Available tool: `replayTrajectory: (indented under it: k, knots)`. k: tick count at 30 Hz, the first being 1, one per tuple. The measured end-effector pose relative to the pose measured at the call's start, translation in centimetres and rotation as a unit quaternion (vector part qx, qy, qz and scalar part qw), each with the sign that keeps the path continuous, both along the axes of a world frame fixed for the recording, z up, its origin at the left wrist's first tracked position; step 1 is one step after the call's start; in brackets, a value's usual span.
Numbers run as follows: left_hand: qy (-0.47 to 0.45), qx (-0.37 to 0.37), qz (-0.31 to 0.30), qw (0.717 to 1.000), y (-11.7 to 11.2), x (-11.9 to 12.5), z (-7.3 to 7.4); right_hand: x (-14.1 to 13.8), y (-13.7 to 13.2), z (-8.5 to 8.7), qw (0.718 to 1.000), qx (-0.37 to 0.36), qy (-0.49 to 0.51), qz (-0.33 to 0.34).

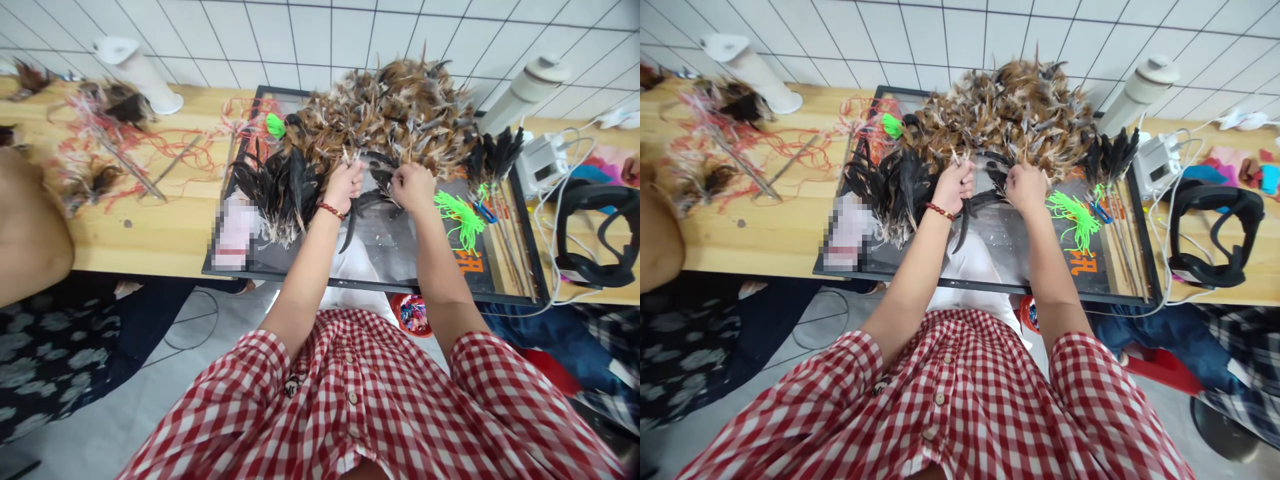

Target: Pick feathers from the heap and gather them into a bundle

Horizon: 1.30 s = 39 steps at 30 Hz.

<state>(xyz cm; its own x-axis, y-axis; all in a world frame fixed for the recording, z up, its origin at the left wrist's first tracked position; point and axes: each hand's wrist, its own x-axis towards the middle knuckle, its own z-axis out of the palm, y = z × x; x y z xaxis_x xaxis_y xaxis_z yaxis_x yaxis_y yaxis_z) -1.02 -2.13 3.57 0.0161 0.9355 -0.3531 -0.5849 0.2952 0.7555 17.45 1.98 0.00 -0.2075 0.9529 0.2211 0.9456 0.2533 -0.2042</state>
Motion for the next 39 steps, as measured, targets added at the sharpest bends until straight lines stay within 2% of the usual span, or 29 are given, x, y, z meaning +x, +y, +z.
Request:
replayTrajectory:
  k: [3,5,10,13,16,22,27,30,32,36,39]
  knots:
    - [0.065,-0.006,-0.028,0.997,-0.5,1.6,-0.1,0.2,0.1,0.5,0.995,0.022,0.09,-0.029]
    - [0.083,-0.01,-0.026,0.996,-0.5,2.4,-0.3,-0.1,-0.2,0.6,0.986,0.016,0.166,-0.019]
    - [0.006,-0.036,0.044,0.998,0.1,2.5,-0.9,-1.9,-1.6,-0.4,0.929,-0.043,0.364,0.054]
    - [-0.01,-0.038,0.07,0.997,0.5,2.1,-1.3,-3.0,-2.3,-1.2,0.901,-0.072,0.425,0.056]
    - [-0.002,-0.03,0.078,0.996,0.5,1.8,-1.5,-3.6,-2.7,-1.3,0.89,-0.096,0.444,0.042]
    - [0.009,-0.005,0.057,0.998,0.3,1.4,-1.3,-4.2,-3.4,-0.5,0.878,-0.146,0.454,0.037]
    - [0.007,0.023,0.057,0.998,0.2,1.1,-1.1,-4.5,-4.0,-0.1,0.899,-0.144,0.409,0.055]
    - [0.01,0.032,0.058,0.998,0.4,1.0,-1.3,-4.4,-4.1,0.0,0.903,-0.15,0.398,0.065]
    - [0.004,0.039,0.071,0.997,0.5,0.8,-1.4,-3.9,-3.9,0.1,0.911,-0.141,0.383,0.059]
    - [-0.054,0.031,0.137,0.989,0.8,0.0,-0.9,-2.3,-2.9,0.2,0.941,-0.072,0.331,0.0]
    - [-0.055,0.001,0.139,0.989,0.6,-0.4,-0.3,-1.4,-2.4,0.4,0.925,-0.05,0.377,-0.007]
